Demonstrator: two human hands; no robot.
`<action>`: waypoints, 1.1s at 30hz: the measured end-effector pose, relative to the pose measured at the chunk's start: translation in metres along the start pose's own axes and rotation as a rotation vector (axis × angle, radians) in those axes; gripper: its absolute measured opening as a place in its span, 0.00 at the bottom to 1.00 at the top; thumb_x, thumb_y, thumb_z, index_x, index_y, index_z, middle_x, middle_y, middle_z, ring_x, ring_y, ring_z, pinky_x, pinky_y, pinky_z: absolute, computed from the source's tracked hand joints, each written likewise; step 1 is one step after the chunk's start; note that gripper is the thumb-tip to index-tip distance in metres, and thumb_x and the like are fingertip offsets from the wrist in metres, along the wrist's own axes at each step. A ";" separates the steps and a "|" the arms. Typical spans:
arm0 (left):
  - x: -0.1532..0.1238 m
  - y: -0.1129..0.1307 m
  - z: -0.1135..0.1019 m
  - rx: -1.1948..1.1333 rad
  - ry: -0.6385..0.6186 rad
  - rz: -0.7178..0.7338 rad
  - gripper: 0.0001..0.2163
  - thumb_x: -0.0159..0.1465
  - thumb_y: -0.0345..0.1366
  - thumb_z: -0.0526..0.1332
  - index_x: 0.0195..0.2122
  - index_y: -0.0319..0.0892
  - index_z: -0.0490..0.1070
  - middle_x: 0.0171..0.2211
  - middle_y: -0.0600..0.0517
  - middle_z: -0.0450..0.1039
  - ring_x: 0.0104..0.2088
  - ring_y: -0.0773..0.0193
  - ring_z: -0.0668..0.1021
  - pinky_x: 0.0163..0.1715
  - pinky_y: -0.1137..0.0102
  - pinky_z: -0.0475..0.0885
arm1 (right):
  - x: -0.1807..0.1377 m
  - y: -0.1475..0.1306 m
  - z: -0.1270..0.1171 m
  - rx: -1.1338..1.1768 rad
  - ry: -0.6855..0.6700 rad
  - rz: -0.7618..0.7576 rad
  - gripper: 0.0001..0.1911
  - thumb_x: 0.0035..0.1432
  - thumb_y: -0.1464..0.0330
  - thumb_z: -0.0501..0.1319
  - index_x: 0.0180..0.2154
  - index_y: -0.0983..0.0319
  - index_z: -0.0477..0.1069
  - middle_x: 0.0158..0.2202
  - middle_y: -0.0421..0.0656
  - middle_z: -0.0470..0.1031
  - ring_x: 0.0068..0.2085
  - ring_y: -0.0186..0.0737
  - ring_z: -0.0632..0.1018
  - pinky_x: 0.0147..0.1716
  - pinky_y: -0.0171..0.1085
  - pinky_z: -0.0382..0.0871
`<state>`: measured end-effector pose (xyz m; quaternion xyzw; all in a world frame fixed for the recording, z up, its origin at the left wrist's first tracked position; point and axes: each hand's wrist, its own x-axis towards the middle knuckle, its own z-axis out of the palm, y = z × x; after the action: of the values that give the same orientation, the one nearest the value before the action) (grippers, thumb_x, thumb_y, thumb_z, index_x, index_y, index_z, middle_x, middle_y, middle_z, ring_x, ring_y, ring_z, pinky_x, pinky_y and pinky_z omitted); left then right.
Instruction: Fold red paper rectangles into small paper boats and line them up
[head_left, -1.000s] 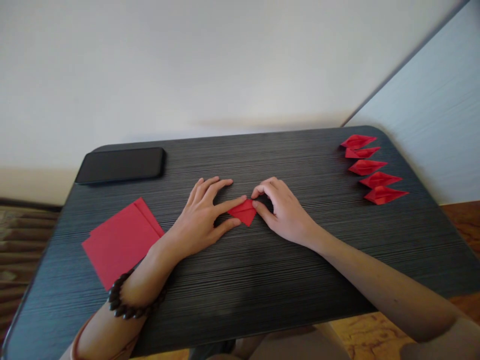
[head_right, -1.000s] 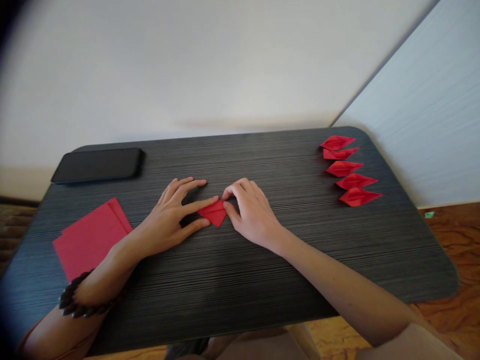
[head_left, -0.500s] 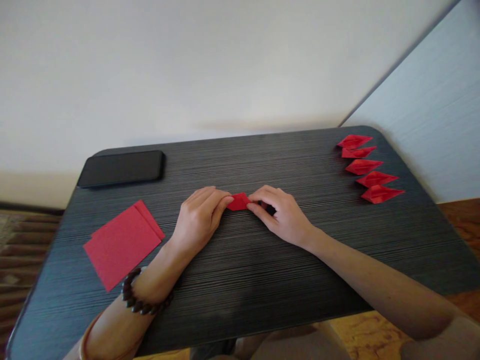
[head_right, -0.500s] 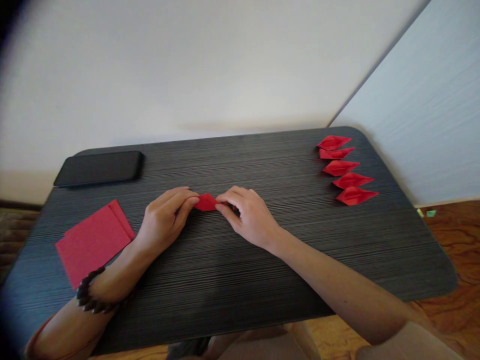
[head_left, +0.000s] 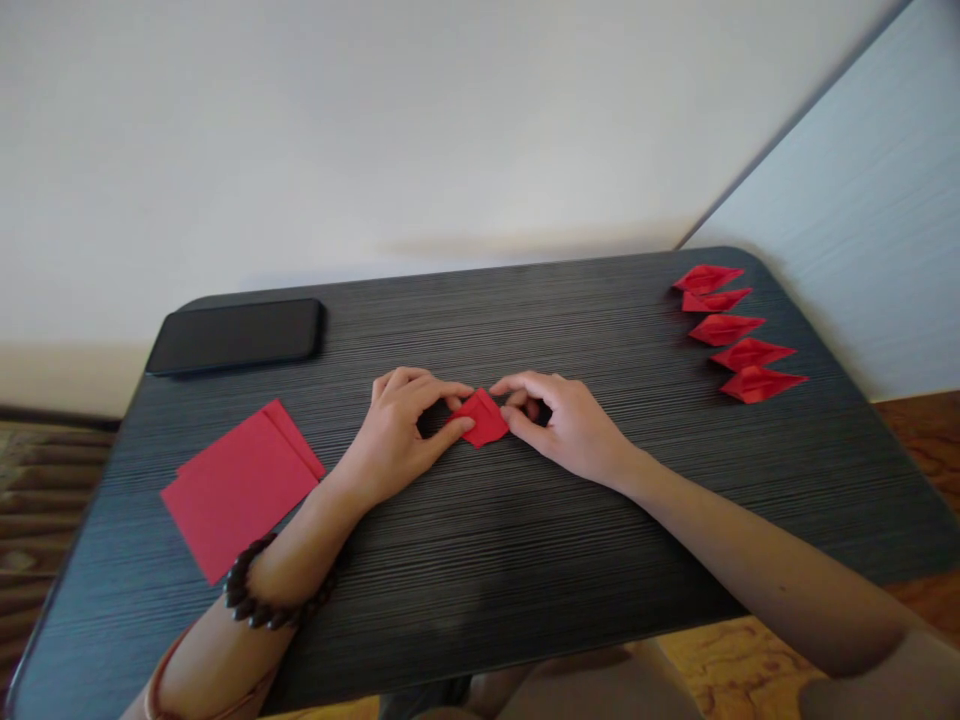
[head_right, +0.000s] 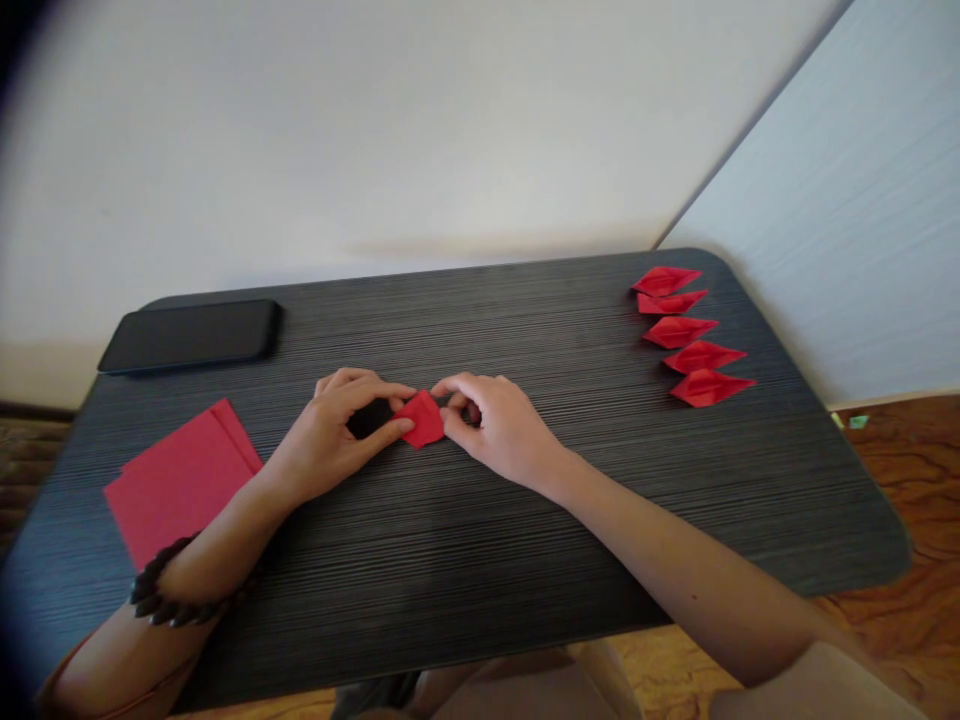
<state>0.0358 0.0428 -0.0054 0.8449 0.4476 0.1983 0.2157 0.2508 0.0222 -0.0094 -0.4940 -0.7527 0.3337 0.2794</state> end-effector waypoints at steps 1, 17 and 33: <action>0.000 0.000 0.000 0.011 -0.006 -0.003 0.12 0.61 0.39 0.62 0.46 0.47 0.72 0.38 0.52 0.76 0.45 0.57 0.70 0.49 0.56 0.61 | 0.000 0.000 0.001 -0.054 0.021 -0.027 0.09 0.59 0.70 0.58 0.42 0.60 0.71 0.29 0.38 0.76 0.29 0.34 0.72 0.35 0.37 0.63; 0.000 -0.014 -0.009 -0.028 -0.070 0.192 0.07 0.64 0.38 0.59 0.38 0.49 0.76 0.36 0.53 0.77 0.43 0.60 0.73 0.48 0.61 0.64 | 0.000 0.011 0.003 -0.181 -0.027 -0.246 0.09 0.62 0.66 0.58 0.42 0.57 0.75 0.38 0.42 0.74 0.40 0.38 0.73 0.41 0.40 0.65; -0.004 -0.017 -0.021 0.160 -0.163 0.344 0.12 0.65 0.33 0.56 0.46 0.51 0.74 0.39 0.50 0.70 0.41 0.60 0.70 0.43 0.63 0.67 | -0.009 0.012 0.000 -0.412 -0.117 -0.448 0.19 0.62 0.73 0.52 0.53 0.59 0.69 0.42 0.47 0.69 0.41 0.41 0.70 0.41 0.43 0.68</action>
<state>0.0109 0.0516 0.0024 0.9366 0.2920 0.1268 0.1462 0.2613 0.0170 -0.0196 -0.3418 -0.9095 0.1321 0.1963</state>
